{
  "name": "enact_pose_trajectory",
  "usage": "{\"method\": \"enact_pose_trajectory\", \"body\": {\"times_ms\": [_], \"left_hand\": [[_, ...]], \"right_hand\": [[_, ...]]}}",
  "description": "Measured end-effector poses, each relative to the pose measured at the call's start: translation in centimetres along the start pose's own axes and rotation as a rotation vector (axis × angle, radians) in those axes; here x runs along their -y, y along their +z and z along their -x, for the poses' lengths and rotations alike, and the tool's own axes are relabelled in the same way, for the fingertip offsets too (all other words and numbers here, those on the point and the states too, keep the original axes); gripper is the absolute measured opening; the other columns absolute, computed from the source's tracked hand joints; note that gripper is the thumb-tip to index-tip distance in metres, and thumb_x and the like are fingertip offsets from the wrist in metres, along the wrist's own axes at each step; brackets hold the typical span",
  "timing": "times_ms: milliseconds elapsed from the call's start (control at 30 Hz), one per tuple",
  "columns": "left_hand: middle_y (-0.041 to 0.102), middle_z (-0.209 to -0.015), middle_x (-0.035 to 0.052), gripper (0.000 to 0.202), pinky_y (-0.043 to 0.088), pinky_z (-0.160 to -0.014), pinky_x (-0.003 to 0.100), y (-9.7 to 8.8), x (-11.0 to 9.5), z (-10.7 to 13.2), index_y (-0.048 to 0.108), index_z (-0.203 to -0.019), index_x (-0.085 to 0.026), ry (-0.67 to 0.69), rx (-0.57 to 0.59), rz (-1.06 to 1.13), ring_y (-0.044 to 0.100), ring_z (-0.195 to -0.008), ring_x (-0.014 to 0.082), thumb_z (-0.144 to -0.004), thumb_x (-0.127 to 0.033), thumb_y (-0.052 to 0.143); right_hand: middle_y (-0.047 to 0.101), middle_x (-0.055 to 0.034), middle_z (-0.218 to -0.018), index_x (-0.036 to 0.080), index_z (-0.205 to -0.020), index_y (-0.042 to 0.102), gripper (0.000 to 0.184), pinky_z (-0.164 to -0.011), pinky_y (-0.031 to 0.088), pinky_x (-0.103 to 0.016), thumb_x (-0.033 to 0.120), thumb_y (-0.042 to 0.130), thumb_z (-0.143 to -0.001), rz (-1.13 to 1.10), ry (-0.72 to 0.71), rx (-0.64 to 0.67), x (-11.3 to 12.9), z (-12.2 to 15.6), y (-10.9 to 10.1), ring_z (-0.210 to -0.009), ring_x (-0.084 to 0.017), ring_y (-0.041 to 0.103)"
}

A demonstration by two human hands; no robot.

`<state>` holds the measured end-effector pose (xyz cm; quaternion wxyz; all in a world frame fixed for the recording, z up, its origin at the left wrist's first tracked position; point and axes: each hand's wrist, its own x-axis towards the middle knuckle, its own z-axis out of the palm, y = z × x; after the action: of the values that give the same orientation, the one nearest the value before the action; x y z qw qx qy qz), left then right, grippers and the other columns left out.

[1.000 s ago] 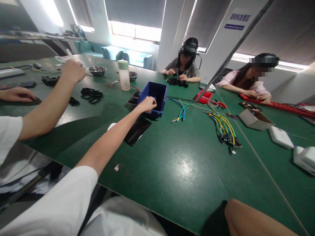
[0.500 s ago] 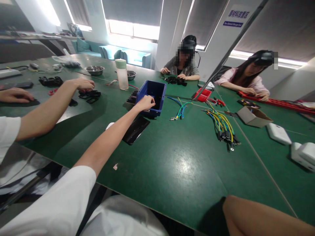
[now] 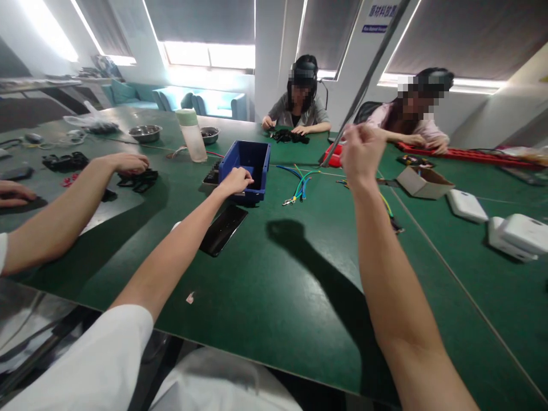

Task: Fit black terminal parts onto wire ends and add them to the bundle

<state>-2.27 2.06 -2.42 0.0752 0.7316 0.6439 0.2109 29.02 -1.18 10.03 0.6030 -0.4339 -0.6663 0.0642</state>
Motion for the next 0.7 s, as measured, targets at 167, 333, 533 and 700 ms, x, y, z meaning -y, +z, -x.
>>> {"method": "enact_pose_trajectory", "body": {"times_ms": [167, 333, 533, 700], "left_hand": [[0.074, -0.084, 0.0103, 0.022, 0.049, -0.082, 0.028, -0.4, -0.4, 0.2, 0.076, -0.090, -0.014, 0.017, 0.030, -0.011, 0.067, -0.082, 0.0205, -0.087, -0.027, 0.059], [0.073, -0.079, 0.0089, 0.023, 0.048, -0.080, 0.026, -0.4, -0.4, 0.2, 0.076, -0.089, -0.015, 0.038, 0.001, -0.002, 0.067, -0.077, 0.0192, -0.088, -0.029, 0.058], [0.074, -0.088, 0.0111, 0.025, 0.048, -0.083, 0.027, -0.2, -0.5, 0.4, 0.076, -0.095, -0.015, 0.014, -0.027, -0.010, 0.067, -0.084, 0.0205, -0.088, -0.032, 0.060], [0.074, -0.087, 0.0111, 0.025, 0.048, -0.086, 0.028, -0.1, -0.5, 0.4, 0.077, -0.096, -0.015, 0.017, -0.054, -0.018, 0.067, -0.084, 0.0212, -0.087, -0.032, 0.061]], "right_hand": [[0.070, -0.0149, -0.091, 0.015, -0.094, 0.069, 0.034, -0.079, 0.047, -0.038, 0.043, 0.049, -0.093, 0.599, 0.346, 0.304, -8.0, 4.5, 6.0, -0.089, -0.028, 0.066], [0.067, -0.0230, -0.109, 0.013, -0.107, 0.069, 0.054, -0.088, 0.046, -0.043, 0.058, 0.042, -0.094, 0.728, 0.465, 0.552, -10.9, 7.9, 7.2, -0.106, -0.034, 0.063], [0.067, -0.0220, -0.110, 0.015, -0.113, 0.065, 0.054, -0.088, 0.046, -0.043, 0.060, 0.042, -0.094, 0.785, 0.381, 0.644, -11.1, 8.6, 7.8, -0.106, -0.033, 0.064], [0.066, -0.0243, -0.113, 0.012, -0.111, 0.067, 0.051, -0.089, 0.047, -0.046, 0.053, 0.041, -0.095, 0.776, 0.414, 0.632, -11.5, 8.5, 8.0, -0.109, -0.036, 0.063]]}}
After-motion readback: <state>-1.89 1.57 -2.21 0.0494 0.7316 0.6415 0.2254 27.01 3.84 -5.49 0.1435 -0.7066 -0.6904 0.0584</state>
